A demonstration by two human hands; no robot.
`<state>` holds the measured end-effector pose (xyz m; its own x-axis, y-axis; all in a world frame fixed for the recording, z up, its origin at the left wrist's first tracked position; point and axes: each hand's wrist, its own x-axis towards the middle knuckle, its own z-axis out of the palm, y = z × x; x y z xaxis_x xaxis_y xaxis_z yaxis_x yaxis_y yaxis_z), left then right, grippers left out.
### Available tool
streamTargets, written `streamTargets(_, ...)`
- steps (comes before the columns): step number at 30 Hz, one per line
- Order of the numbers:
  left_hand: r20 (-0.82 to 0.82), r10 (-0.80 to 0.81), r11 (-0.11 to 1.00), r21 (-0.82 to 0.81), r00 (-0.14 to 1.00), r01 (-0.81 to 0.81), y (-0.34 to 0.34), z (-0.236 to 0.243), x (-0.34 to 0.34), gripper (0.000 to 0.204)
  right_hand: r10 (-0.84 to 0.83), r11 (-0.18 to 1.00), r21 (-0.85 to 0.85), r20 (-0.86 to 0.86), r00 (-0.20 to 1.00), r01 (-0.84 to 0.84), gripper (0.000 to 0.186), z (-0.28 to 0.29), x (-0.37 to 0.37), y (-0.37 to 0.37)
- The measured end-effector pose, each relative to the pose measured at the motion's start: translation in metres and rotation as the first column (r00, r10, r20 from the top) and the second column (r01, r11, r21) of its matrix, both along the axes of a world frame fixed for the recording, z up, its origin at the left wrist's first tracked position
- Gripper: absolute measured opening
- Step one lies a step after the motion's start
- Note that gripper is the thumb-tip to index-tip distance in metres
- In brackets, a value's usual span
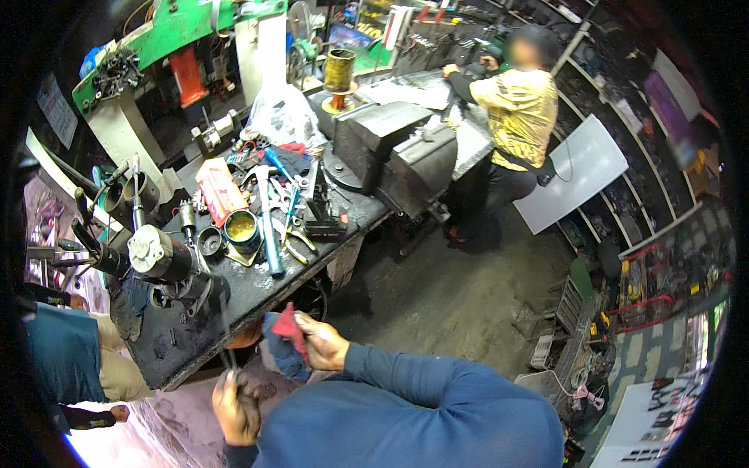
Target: The person disassembles a mechanical part, removes a small component, and uses a screwdriver to adjust internal parts. They then walk to a bench grinder and briefly grind the component before returning to the workbench.
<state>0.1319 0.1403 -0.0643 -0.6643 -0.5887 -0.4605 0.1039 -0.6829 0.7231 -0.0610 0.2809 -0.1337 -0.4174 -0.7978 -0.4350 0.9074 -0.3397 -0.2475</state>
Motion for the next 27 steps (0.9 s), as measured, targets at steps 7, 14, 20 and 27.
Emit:
streamTargets(7,0.055,-0.268,0.943,-0.189,0.962,0.273,0.023,-0.105,-0.108,0.018,0.117,0.856,0.468,-0.592,0.798,0.221,0.021,-0.029,0.008,-0.038)
streamTargets(14,0.37,-0.447,0.888,0.076,0.814,0.454,0.084,-0.176,-0.097,0.014,0.411,0.443,0.874,-0.394,0.822,0.198,0.04,-0.15,-0.003,0.014)
streamTargets(20,0.37,-0.495,0.86,0.081,0.786,0.504,0.115,-0.147,-0.099,0.013,-0.032,0.41,0.729,-0.589,0.808,0.548,0.037,-0.157,-0.031,0.031)
streamTargets(27,0.352,-0.457,0.889,0.199,0.817,0.412,0.147,-0.13,-0.144,0.021,0.23,0.703,0.705,-0.358,0.905,0.1,0.023,-0.101,-0.07,0.063)
